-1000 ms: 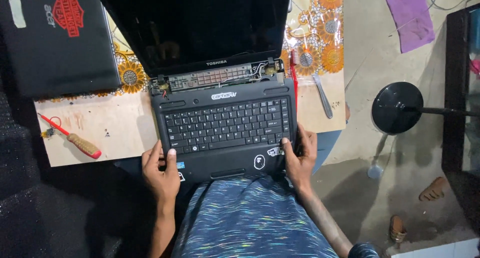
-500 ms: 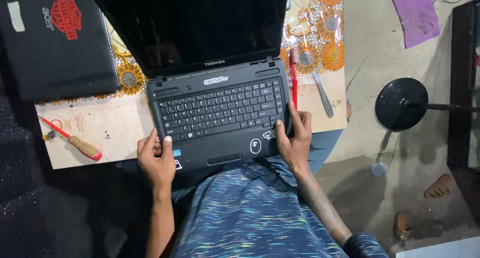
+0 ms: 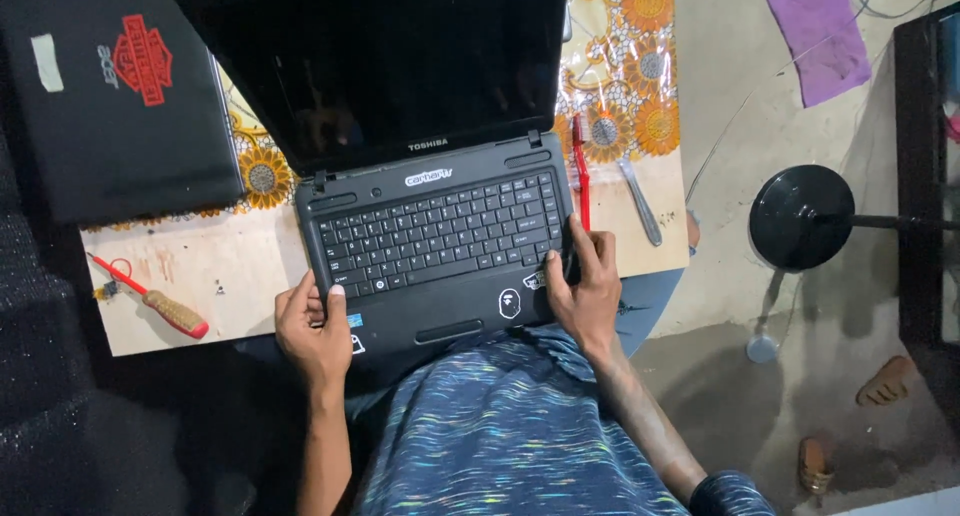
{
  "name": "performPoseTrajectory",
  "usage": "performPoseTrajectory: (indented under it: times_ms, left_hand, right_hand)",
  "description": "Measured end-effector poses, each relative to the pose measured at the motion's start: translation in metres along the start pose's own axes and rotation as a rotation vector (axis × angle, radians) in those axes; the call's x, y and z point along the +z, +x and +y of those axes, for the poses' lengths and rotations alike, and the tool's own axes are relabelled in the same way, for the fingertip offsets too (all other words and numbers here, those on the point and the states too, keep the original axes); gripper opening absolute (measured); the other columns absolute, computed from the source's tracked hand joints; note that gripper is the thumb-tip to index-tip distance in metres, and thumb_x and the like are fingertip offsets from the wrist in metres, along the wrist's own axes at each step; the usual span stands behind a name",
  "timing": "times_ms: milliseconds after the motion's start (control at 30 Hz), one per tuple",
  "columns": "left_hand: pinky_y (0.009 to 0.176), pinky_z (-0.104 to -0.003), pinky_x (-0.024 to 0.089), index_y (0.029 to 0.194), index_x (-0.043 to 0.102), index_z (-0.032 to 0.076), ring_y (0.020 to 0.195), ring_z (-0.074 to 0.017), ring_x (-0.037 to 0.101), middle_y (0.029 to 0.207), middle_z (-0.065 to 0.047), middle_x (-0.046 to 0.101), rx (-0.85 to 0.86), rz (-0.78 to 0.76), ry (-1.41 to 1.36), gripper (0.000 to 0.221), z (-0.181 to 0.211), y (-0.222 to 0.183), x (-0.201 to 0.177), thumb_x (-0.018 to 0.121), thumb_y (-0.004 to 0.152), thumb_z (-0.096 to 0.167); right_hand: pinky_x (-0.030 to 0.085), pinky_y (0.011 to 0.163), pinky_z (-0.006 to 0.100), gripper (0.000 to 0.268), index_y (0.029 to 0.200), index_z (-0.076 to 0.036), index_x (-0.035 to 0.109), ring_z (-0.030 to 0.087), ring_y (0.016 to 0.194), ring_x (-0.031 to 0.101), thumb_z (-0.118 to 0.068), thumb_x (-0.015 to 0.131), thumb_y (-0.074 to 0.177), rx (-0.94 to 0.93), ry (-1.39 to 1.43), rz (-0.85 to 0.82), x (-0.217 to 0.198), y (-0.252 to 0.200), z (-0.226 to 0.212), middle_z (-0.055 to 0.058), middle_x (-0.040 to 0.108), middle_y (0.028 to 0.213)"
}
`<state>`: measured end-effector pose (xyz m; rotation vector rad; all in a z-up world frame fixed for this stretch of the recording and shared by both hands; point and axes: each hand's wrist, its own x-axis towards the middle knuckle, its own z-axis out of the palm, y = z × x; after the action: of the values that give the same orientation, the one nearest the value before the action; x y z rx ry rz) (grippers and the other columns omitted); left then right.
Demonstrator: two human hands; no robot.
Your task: Assembling a laptop by aligning and snapping the keyboard and top cover assembly onto the base unit.
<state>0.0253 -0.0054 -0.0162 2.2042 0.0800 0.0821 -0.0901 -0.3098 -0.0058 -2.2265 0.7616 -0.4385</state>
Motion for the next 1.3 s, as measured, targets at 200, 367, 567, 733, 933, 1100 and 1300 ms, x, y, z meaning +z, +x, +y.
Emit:
performPoseTrajectory:
  times_ms: [200,367,567,733,933,1100,1300]
  left_hand:
    - [0.063,-0.025,0.05,0.121,0.067,-0.007,0.076,-0.0202,0.059,0.094,-0.02,0.059,0.026,0.037,-0.019,0.042,0.0,0.002,0.004,0.072,0.08,-0.006]
    - [0.064,-0.026,0.05,0.122,0.067,-0.006,0.078,-0.0217,0.06,0.096,-0.02,0.06,0.023,0.029,0.01,0.042,-0.003,0.004,0.006,0.073,0.081,-0.005]
    - [0.069,-0.034,0.051,0.125,0.064,-0.009,0.082,-0.0266,0.058,0.104,-0.019,0.057,0.106,-0.001,0.115,0.044,0.004,0.01,0.006,0.073,0.084,0.001]
    - [0.071,-0.038,0.051,0.134,0.06,-0.003,0.089,-0.0273,0.058,0.111,-0.015,0.054,0.158,-0.016,0.214,0.05,0.037,0.032,0.016,0.068,0.089,0.015]
    - [0.09,-0.044,0.05,0.135,0.057,-0.003,0.115,-0.036,0.052,0.122,-0.02,0.052,0.132,-0.032,0.166,0.041,0.052,0.074,0.033,0.059,0.095,0.006]
    - [0.074,-0.037,0.053,0.128,0.064,-0.004,0.093,-0.0274,0.059,0.115,-0.015,0.057,0.179,0.001,0.131,0.033,0.043,0.087,0.038,0.062,0.096,-0.001]
    - [0.069,-0.036,0.055,0.12,0.068,-0.007,0.091,-0.0285,0.062,0.113,-0.018,0.059,0.163,0.034,0.059,0.025,0.049,0.088,0.04,0.066,0.096,-0.001]
  right_hand:
    - [0.054,0.068,0.048,0.045,0.133,-0.012,0.061,0.039,0.089,0.063,-0.021,0.066,0.089,0.009,-0.001,0.001,0.002,0.001,-0.002,0.015,0.058,0.104]
    - [0.053,0.065,0.052,0.047,0.133,-0.011,0.061,0.043,0.088,0.062,-0.022,0.066,0.088,-0.018,-0.053,-0.031,-0.004,0.007,-0.01,0.016,0.056,0.103]
    - [0.055,0.063,0.052,0.053,0.137,-0.013,0.052,0.037,0.087,0.063,-0.028,0.061,0.087,0.019,-0.149,-0.083,-0.009,0.012,-0.019,0.014,0.052,0.106]
    - [0.061,0.056,0.041,0.055,0.14,-0.013,0.044,0.025,0.079,0.064,-0.03,0.057,0.09,0.059,-0.133,-0.134,-0.007,0.011,-0.017,0.013,0.049,0.106]
    - [0.063,0.053,0.033,0.057,0.144,-0.014,0.04,0.021,0.087,0.061,-0.032,0.055,0.092,0.053,-0.191,-0.15,-0.001,0.007,-0.008,0.015,0.048,0.11]
    - [0.061,0.051,0.03,0.057,0.144,-0.014,0.038,0.022,0.086,0.062,-0.032,0.055,0.092,-0.006,-0.213,-0.114,0.003,0.001,-0.001,0.016,0.048,0.111]
    - [0.062,0.056,0.033,0.055,0.14,-0.013,0.043,0.024,0.099,0.061,-0.038,0.055,0.092,0.026,-0.288,-0.154,-0.007,0.009,-0.014,0.017,0.05,0.119]
